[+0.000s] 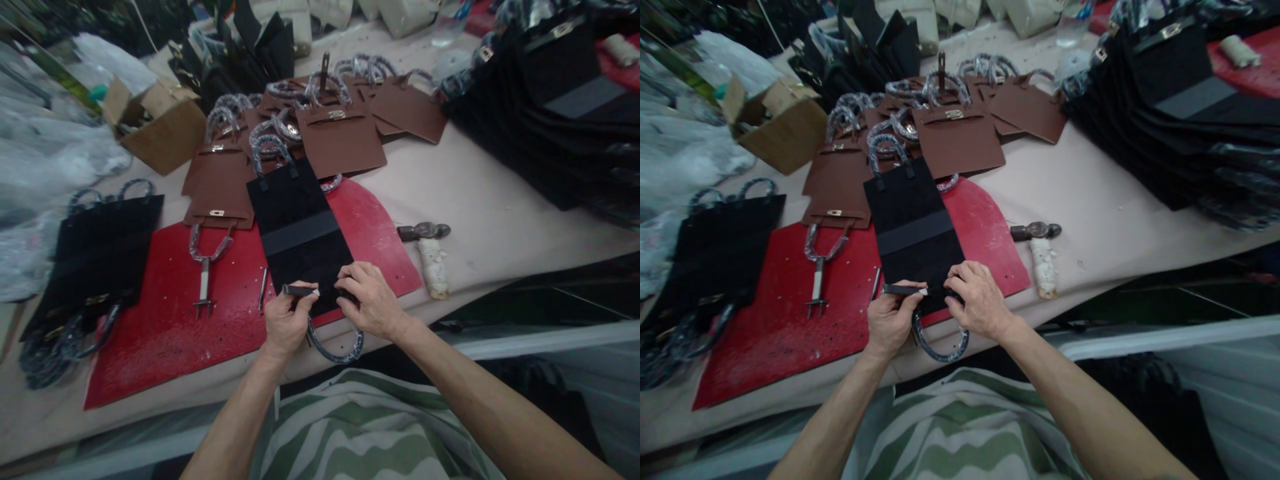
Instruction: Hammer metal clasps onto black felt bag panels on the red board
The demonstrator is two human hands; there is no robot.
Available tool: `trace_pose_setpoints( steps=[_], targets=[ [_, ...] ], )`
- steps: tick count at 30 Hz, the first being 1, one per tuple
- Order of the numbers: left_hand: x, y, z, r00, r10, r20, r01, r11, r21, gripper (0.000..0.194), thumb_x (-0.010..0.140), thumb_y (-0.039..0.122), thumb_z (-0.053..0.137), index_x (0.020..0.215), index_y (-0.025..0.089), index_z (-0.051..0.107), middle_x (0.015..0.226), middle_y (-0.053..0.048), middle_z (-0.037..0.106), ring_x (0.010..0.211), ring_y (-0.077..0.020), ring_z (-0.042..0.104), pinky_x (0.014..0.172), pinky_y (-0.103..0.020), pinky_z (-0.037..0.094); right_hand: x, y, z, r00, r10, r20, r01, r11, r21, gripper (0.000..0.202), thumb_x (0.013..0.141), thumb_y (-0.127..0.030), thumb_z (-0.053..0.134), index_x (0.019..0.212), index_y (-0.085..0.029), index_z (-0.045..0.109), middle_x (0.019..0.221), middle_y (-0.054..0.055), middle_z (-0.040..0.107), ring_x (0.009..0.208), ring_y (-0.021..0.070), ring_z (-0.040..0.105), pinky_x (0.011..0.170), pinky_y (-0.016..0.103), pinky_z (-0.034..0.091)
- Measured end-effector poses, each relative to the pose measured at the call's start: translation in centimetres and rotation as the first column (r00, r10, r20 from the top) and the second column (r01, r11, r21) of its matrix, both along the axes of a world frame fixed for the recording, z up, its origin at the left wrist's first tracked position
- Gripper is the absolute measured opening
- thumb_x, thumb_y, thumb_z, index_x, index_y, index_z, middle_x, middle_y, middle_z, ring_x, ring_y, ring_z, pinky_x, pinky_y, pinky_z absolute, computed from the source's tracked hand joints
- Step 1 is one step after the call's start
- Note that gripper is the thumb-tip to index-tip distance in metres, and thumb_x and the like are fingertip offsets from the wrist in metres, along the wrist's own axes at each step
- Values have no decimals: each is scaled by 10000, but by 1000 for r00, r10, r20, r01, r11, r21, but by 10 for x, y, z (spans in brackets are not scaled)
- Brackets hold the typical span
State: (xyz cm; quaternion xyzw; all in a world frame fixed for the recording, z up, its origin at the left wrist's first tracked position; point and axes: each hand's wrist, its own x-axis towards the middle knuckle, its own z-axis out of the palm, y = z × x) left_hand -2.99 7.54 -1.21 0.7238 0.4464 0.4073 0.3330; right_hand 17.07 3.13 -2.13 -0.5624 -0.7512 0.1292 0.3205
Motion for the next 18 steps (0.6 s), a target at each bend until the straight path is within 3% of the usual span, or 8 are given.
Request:
trace_pose_setpoints(
  steps=[6,13,18],
  targets=[
    [-1,0,-3,1000,-19,-21,19,1000,5,107,891,240,661,948,189,735,940,-38,781,869,-180,744,780,-269,595,-1,0,0,1000,-6,2,6,1000,2,189,840,-195,643,1029,-189,632,1114,87,616,1091,262,498,952,428,391],
    [7,1,-6,993,-80,-83,90,988,124,110,891,184,620,976,188,690,926,-35,765,828,-167,729,763,-259,572,-1,-1,-2,1000,-7,12,7,1000,-4,198,841,-199,641,1038,-186,637,1121,91,611,1101,268,492,956,434,390],
    [7,2,-6,999,-37,-13,37,999,11,86,901,201,612,942,192,686,907,-30,751,831,-166,717,750,-258,561,2,-2,-1,1000,13,-4,-13,1000,0,199,856,-203,635,1055,-197,643,1122,84,612,1089,263,494,945,426,392]
  ],
)
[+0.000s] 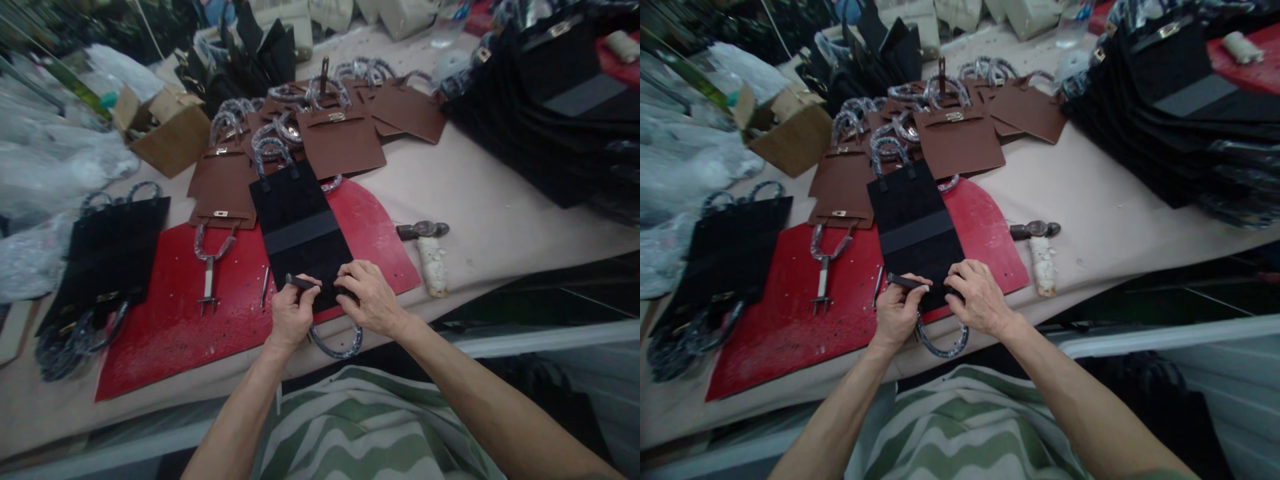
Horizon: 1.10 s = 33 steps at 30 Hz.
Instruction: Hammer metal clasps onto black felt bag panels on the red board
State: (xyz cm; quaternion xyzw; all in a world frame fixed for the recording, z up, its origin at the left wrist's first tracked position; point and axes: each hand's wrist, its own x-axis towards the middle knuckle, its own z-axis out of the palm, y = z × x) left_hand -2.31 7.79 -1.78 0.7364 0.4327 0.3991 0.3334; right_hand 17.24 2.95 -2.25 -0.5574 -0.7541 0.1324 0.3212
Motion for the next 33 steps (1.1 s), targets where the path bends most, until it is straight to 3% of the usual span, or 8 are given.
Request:
trace_pose_setpoints(
  steps=[4,11,16,19,23,26,29,33],
  targets=[
    [-2,1,-1,1000,-1,11,1,998,-70,87,896,218,620,943,196,689,886,-24,748,761,-157,705,688,-249,552,4,0,0,999,33,-11,-33,999,-9,224,856,-206,644,1079,-198,651,1143,87,612,1094,264,496,943,428,394],
    [4,-3,2,997,-7,-77,16,993,121,91,894,181,591,949,188,663,870,-23,746,769,-152,712,722,-240,552,4,0,7,995,67,-68,-66,998,6,228,841,-216,647,1067,-190,655,1154,105,633,1093,266,535,930,439,438],
    [8,-4,1,992,24,-125,-1,984,181,92,899,187,578,962,188,646,860,-25,745,756,-151,720,732,-237,569,34,-9,25,986,-163,-45,167,982,84,141,905,-221,570,1027,-213,641,1105,105,656,1069,263,575,956,430,460],
    [8,-4,-1,990,18,-138,10,981,194,91,900,199,582,970,190,640,852,-25,742,735,-149,718,716,-232,568,69,-15,29,904,-425,44,421,903,82,211,894,-275,561,1054,-163,639,1118,173,635,1111,336,553,993,503,415],
    [7,-4,-2,989,-13,-145,45,974,221,89,906,188,570,967,191,635,859,-33,736,757,-157,718,703,-229,553,104,-21,28,673,-631,385,731,646,-218,530,834,-475,624,1195,-88,597,1155,240,630,1087,390,591,890,475,459],
    [7,-4,-4,986,-22,-168,62,969,238,97,905,187,566,977,193,631,861,-39,729,770,-168,716,695,-238,545,113,-22,25,676,-610,413,734,514,-443,570,836,-571,600,1170,-109,612,1083,220,678,1013,361,649,803,412,476],
    [7,-4,-5,982,-30,-185,75,967,242,98,908,187,563,984,194,625,870,-47,732,789,-183,718,709,-256,548,118,-20,22,685,-656,318,709,497,-501,421,796,-495,663,1016,-137,661,942,175,710,949,337,672,737,366,468],
    [7,-2,-7,984,-37,-176,75,973,216,90,914,186,554,977,200,617,887,-54,736,812,-192,726,726,-268,554,127,-16,28,497,-853,-159,505,433,-747,161,656,-250,744,740,-174,630,573,37,608,626,224,626,539,290,435]
  ],
)
